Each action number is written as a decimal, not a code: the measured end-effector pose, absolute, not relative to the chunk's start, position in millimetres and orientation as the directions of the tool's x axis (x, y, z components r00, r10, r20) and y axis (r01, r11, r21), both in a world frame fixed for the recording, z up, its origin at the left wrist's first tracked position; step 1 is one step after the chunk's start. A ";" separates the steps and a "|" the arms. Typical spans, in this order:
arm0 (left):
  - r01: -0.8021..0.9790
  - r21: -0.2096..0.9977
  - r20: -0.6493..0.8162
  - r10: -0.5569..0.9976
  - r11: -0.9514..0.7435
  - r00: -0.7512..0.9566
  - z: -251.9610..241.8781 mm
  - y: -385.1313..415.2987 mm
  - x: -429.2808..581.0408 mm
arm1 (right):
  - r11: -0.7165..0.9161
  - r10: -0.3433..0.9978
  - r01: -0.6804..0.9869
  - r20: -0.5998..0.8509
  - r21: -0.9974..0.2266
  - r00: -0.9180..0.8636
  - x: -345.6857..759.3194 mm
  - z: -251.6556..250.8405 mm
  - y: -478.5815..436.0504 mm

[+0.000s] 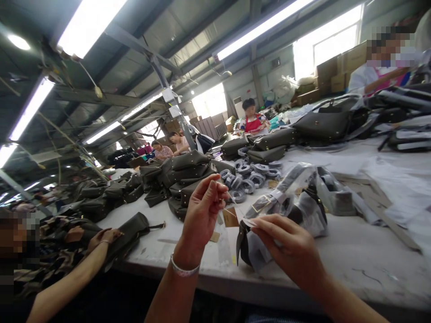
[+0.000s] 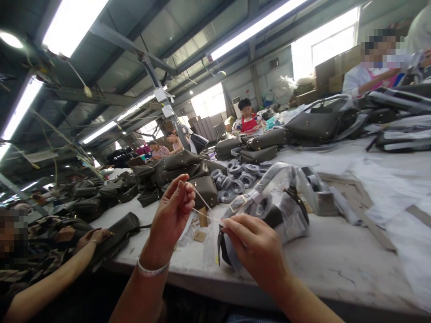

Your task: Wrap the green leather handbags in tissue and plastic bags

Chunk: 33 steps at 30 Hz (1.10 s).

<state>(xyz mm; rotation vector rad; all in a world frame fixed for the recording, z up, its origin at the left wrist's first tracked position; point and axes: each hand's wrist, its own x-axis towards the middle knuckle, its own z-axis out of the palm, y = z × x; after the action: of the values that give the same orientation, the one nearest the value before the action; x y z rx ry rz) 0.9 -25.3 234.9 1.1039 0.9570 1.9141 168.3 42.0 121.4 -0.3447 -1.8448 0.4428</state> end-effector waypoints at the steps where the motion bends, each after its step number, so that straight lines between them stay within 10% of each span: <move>1: -0.229 0.852 0.373 0.852 -0.471 -0.366 233.4 -24.8 4.9 | 0.869 0.465 -0.008 0.823 -0.494 -0.326 169.8 118.9 39.7; 19: -0.038 0.941 0.329 0.938 -0.335 -0.112 202.9 -25.1 28.4 | -0.016 0.839 -0.312 0.157 -0.950 -0.520 195.5 117.7 25.6; 27: 0.249 0.959 0.200 0.947 -0.136 -0.250 152.2 5.4 -34.9 | 0.321 0.838 0.139 0.213 -0.937 -0.502 203.1 86.6 48.2; 33: 0.304 0.953 -0.027 0.997 0.004 0.073 134.6 36.2 -50.6 | 0.577 0.785 0.307 0.409 -0.757 -0.466 178.0 80.1 61.5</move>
<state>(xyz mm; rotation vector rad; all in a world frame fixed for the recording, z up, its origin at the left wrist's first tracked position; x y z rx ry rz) -50.6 36.2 134.6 1.4549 1.3798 0.9784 178.0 61.5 80.1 -0.8693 -2.0330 0.7837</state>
